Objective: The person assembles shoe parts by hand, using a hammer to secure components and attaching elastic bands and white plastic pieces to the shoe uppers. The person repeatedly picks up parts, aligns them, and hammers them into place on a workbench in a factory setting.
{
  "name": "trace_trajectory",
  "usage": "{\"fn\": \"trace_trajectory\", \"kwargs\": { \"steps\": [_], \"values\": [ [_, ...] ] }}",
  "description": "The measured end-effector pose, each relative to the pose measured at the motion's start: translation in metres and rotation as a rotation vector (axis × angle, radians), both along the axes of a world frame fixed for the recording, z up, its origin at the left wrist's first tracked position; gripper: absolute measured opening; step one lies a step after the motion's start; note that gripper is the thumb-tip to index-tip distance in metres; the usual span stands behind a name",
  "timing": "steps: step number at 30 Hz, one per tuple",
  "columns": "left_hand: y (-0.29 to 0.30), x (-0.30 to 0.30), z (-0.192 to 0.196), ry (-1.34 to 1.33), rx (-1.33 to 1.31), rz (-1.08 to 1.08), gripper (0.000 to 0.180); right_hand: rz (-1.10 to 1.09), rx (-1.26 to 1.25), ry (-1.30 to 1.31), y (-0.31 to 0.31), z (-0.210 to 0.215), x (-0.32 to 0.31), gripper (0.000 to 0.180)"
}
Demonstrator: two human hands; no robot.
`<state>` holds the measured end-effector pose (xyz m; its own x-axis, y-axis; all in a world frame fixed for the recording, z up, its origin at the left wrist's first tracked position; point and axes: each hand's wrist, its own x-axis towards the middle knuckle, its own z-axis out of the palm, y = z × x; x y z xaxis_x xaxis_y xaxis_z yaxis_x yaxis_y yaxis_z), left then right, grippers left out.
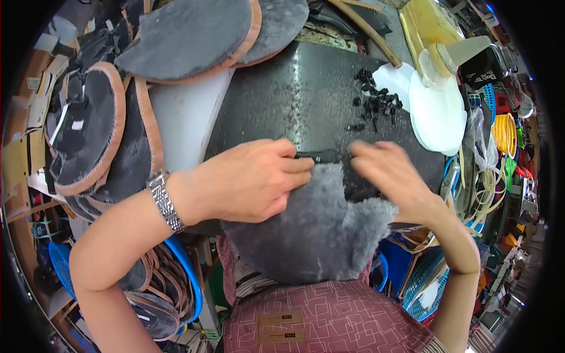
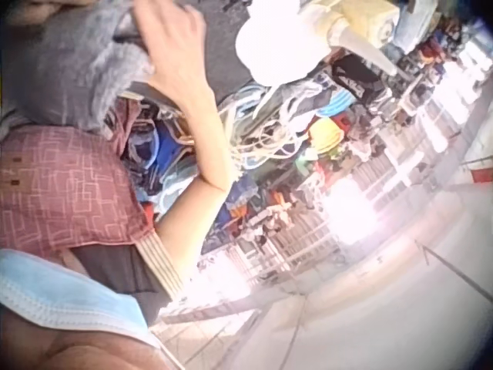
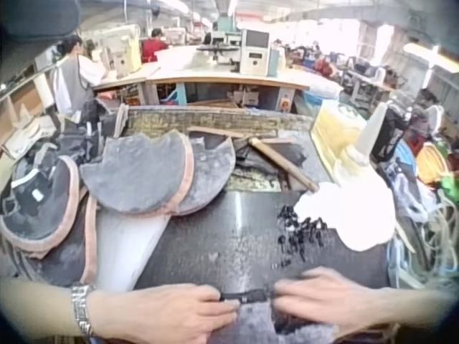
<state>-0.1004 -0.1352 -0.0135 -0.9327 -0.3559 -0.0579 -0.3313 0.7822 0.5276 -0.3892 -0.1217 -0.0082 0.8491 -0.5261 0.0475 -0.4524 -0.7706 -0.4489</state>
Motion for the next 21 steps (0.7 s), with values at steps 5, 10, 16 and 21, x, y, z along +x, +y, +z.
{"fn": "trace_trajectory", "kwargs": {
  "steps": [5, 10, 16, 21],
  "values": [
    [0.037, -0.019, -0.008, -0.114, -0.399, 0.161, 0.047, 0.182, -0.502, 0.156, 0.092, 0.024, -0.010, 0.047],
    [0.048, -0.040, -0.028, -0.174, -0.644, 0.380, 0.060, -0.124, -0.149, -0.109, 0.120, -0.013, 0.007, 0.042],
    [0.058, -0.047, -0.039, -0.074, -0.621, 0.545, 0.055, -0.100, 0.110, -0.003, 0.125, -0.021, 0.004, 0.055],
    [0.080, -0.026, -0.036, 0.140, -0.301, 0.371, 0.059, -0.139, -0.134, 0.200, 0.130, -0.037, 0.008, 0.062]
  ]
}}
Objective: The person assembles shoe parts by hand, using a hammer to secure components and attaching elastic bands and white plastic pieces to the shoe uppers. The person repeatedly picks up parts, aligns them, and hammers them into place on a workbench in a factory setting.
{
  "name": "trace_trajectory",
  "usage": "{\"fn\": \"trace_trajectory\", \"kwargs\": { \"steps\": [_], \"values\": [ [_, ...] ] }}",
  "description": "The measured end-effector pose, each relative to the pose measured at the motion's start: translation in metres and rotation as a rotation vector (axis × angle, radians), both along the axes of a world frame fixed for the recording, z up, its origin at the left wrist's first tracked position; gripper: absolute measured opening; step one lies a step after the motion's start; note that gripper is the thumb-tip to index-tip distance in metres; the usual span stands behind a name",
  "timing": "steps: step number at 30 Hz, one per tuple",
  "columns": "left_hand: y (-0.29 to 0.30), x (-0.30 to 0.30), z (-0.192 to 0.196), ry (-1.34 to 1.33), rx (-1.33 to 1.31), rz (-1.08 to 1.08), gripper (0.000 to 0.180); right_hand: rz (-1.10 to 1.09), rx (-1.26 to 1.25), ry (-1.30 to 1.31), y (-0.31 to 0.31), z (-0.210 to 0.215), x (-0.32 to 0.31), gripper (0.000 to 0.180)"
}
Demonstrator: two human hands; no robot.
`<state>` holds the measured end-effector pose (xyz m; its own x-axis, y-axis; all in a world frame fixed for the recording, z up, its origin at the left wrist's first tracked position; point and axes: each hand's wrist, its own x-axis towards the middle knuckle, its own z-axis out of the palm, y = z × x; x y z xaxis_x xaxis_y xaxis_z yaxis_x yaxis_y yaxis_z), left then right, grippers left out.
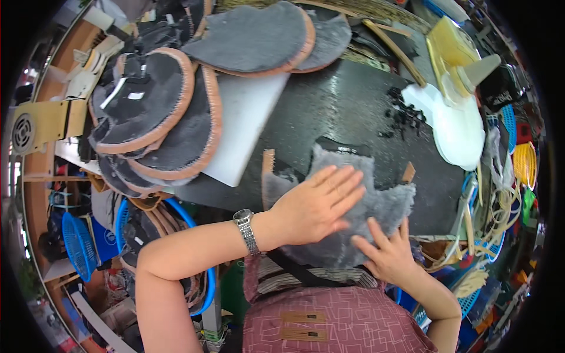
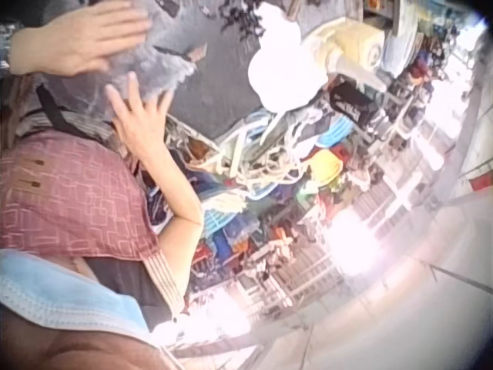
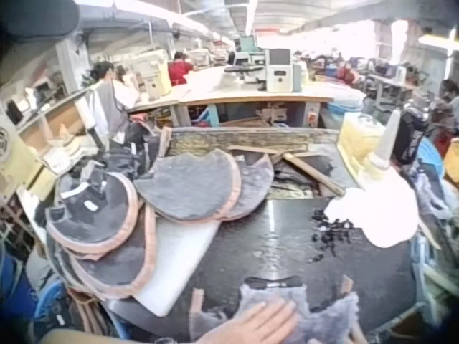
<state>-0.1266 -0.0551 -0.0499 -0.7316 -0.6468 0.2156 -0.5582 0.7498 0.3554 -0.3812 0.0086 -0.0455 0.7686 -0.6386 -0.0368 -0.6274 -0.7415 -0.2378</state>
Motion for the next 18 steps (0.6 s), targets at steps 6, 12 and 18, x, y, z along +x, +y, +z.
{"fn": "trace_trajectory", "kwargs": {
  "steps": [6, 12, 18],
  "values": [
    [-0.008, 0.030, 0.004, 0.034, 0.112, -0.053, 0.061, -0.150, -0.146, 0.021, 0.007, -0.019, 0.002, 0.070],
    [-0.056, 0.009, 0.006, -0.064, -0.034, -0.058, 0.049, -0.050, 0.047, 0.127, -0.049, 0.034, -0.004, 0.086],
    [-0.096, 0.004, 0.015, 0.017, 0.185, -0.146, 0.035, 0.174, -0.027, 0.107, -0.075, 0.052, -0.017, 0.056]
  ]
}}
